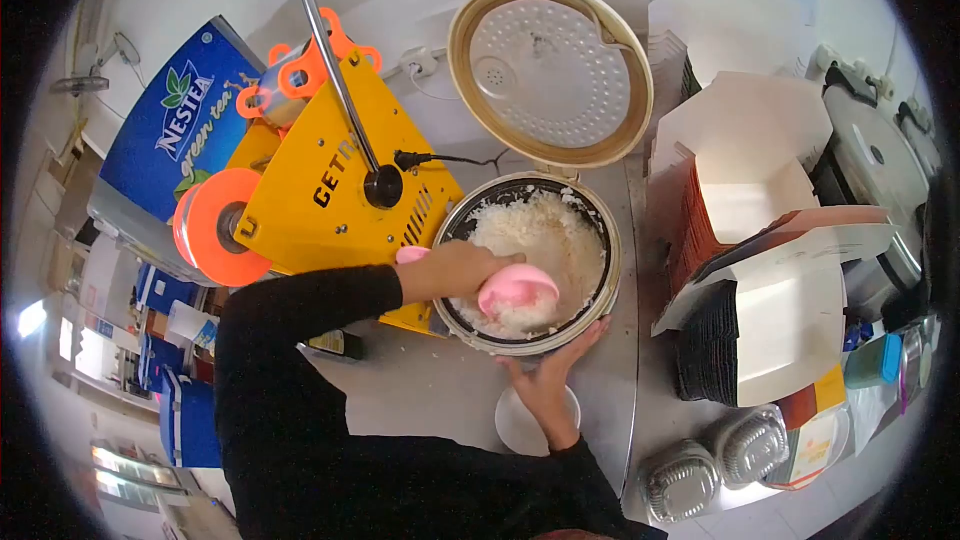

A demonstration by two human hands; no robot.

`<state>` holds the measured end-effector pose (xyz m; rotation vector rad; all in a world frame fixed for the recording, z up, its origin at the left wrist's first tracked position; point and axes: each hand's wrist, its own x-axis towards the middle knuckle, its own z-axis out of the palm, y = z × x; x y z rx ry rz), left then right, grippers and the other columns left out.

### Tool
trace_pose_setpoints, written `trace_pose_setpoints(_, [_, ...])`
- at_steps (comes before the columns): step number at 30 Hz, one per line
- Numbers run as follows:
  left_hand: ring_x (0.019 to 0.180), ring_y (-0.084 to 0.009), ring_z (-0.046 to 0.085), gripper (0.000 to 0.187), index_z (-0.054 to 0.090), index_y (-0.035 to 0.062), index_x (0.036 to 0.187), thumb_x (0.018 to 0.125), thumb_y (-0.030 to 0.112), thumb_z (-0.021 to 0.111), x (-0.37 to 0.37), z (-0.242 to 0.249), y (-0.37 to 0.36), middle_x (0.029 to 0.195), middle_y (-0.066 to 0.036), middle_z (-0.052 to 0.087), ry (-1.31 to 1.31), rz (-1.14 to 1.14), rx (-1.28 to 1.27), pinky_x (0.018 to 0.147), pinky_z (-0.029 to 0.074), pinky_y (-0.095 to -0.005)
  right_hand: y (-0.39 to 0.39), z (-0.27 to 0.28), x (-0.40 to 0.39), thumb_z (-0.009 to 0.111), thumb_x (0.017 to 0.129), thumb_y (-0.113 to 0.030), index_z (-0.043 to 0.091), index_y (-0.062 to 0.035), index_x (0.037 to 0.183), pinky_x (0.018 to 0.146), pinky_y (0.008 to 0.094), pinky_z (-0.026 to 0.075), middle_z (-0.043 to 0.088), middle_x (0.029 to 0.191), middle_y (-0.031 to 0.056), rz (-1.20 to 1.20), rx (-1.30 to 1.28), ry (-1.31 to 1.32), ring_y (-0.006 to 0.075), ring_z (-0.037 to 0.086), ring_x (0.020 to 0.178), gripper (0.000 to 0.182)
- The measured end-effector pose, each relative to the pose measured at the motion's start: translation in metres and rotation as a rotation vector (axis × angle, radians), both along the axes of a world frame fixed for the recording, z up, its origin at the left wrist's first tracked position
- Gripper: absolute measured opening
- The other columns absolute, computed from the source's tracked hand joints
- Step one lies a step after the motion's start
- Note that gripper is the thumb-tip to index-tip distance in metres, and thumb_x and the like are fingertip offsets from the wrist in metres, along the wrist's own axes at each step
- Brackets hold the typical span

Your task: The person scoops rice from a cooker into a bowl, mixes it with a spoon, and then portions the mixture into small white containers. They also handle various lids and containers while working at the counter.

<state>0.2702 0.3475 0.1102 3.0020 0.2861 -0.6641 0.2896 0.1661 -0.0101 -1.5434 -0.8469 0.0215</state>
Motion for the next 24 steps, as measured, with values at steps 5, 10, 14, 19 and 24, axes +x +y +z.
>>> trace_pose_setpoints(5, [0.065,-0.0313,0.057,0.059,0.044,0.0141,0.109,0.057,0.027,0.067,0.002,-0.009,-0.009,0.072,-0.016,0.058,0.036,-0.021,-0.219,0.057,0.044,-0.0381,0.001,-0.005,-0.002,0.066,0.058,-0.048,-0.014,-0.0016,0.125,0.092,0.0554,-0.002,-0.016,0.126,0.0304,-0.037,-0.042,-0.006,0.0443,-0.011,0.118,0.115])
trace_pose_setpoints(10, [0.065,-0.0306,0.057,0.047,0.051,0.0114,0.1,0.057,0.023,0.066,0.005,-0.066,0.035,0.073,-0.016,0.059,0.236,-0.019,-0.472,0.057,0.044,-0.0364,-0.002,-0.001,0.006,0.065,0.057,-0.051,-0.015,0.0018,0.124,0.095,0.0491,-0.003,-0.017,0.127,0.0276,0.006,-0.056,-0.024,0.0413,-0.014,0.119,0.117])
trace_pose_setpoints(14, [0.065,-0.0295,0.058,0.054,0.049,0.0132,0.104,0.055,0.025,0.068,0.022,-0.014,0.037,0.072,-0.014,0.059,0.199,-0.16,-0.372,0.055,0.044,-0.037,-0.003,-0.005,0.004,0.064,0.057,-0.052,-0.015,0.0028,0.124,0.096,0.0474,-0.003,-0.017,0.127,0.0277,0.021,-0.053,0.021,0.0401,-0.014,0.119,0.117])
trace_pose_setpoints(19, [0.06,-0.0287,0.058,0.069,0.038,0.0181,0.116,0.055,0.035,0.066,0.004,0.001,0.024,0.069,-0.012,0.058,-0.011,-0.182,0.131,0.05,0.043,-0.0394,-0.003,-0.008,0.003,0.064,0.059,-0.05,-0.016,0.0035,0.123,0.096,0.0461,-0.003,-0.018,0.127,0.0272,0.025,-0.06,-0.005,0.0391,-0.016,0.119,0.116])
trace_pose_setpoints(24, [0.066,-0.0309,0.057,0.062,0.041,0.0175,0.113,0.058,0.033,0.065,-0.001,0.003,0.008,0.073,-0.015,0.058,0.031,-0.098,0.034,0.057,0.044,-0.039,-0.001,-0.005,0.001,0.064,0.059,-0.049,-0.015,0.0035,0.123,0.096,0.0465,-0.004,-0.018,0.127,0.0273,0.007,-0.041,0.022,0.0394,-0.016,0.119,0.114])
